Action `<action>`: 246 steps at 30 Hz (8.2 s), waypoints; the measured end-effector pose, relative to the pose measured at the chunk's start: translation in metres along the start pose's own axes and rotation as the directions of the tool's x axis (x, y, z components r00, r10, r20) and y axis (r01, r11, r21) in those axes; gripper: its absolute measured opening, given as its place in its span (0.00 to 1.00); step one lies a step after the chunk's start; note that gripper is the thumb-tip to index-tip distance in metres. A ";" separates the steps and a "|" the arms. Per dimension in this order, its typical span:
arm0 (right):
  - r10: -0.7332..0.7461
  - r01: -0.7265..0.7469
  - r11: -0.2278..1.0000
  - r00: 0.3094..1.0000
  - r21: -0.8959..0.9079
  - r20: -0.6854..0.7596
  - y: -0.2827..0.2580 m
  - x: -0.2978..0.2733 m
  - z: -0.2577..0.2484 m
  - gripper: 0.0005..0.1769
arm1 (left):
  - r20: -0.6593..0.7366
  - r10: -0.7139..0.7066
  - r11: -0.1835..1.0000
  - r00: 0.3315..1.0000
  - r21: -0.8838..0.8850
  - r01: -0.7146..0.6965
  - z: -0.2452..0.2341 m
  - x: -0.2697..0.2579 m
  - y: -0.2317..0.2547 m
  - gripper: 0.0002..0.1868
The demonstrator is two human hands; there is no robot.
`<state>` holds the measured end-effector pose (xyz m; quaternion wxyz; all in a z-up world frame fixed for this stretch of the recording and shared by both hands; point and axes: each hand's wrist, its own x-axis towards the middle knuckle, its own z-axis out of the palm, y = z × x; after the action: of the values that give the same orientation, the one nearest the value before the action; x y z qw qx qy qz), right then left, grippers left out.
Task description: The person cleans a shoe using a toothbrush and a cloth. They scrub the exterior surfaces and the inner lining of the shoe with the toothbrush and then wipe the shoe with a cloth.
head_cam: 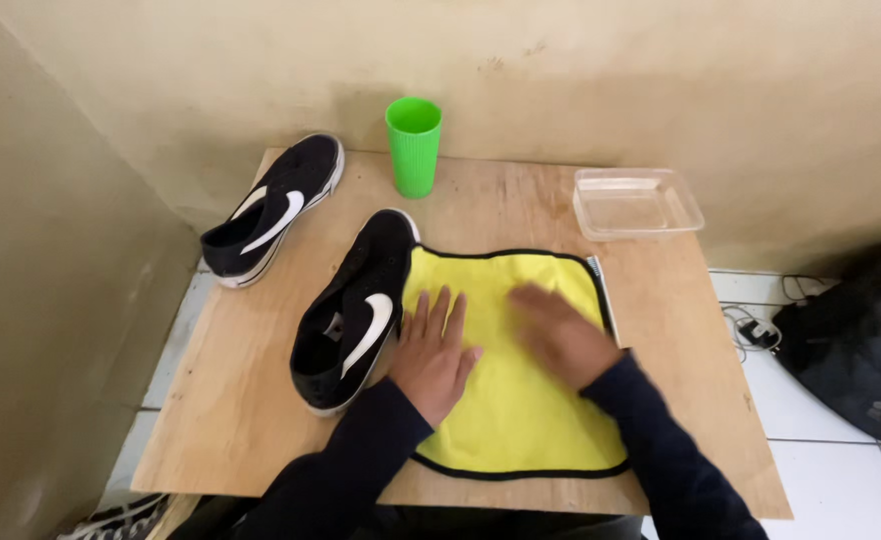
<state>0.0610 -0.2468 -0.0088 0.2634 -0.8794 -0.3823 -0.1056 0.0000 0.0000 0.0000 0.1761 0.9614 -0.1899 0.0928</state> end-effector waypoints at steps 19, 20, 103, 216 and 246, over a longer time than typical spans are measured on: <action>0.130 -0.122 0.774 0.991 -0.621 -0.032 -0.022 -0.012 0.049 0.47 | 0.053 0.200 0.954 0.978 0.217 -0.206 0.006 -0.047 -0.061 0.37; 0.087 -0.037 0.821 0.994 -0.570 0.061 -0.043 -0.011 0.043 0.47 | 0.085 0.201 0.965 0.976 0.156 -0.213 -0.014 -0.049 -0.059 0.32; 0.492 -0.433 0.864 0.836 0.256 -0.244 -0.024 -0.007 0.074 0.39 | 0.170 -0.123 0.846 0.978 -0.497 0.193 -0.079 -0.010 0.007 0.44; 0.699 -0.637 0.714 0.668 0.291 -0.254 0.001 0.044 0.054 0.22 | 0.108 0.099 0.909 0.989 -0.415 -0.045 0.011 0.085 -0.084 0.54; 0.037 -0.055 0.919 0.998 -0.390 -0.054 0.004 0.072 0.036 0.29 | 0.108 0.056 0.932 0.993 -0.363 -0.013 -0.001 0.081 -0.079 0.39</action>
<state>0.1126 -0.1854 -0.0127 0.0933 -0.9204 -0.3267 -0.1934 0.1047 0.0416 -0.0036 0.3372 0.9128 -0.2303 0.0032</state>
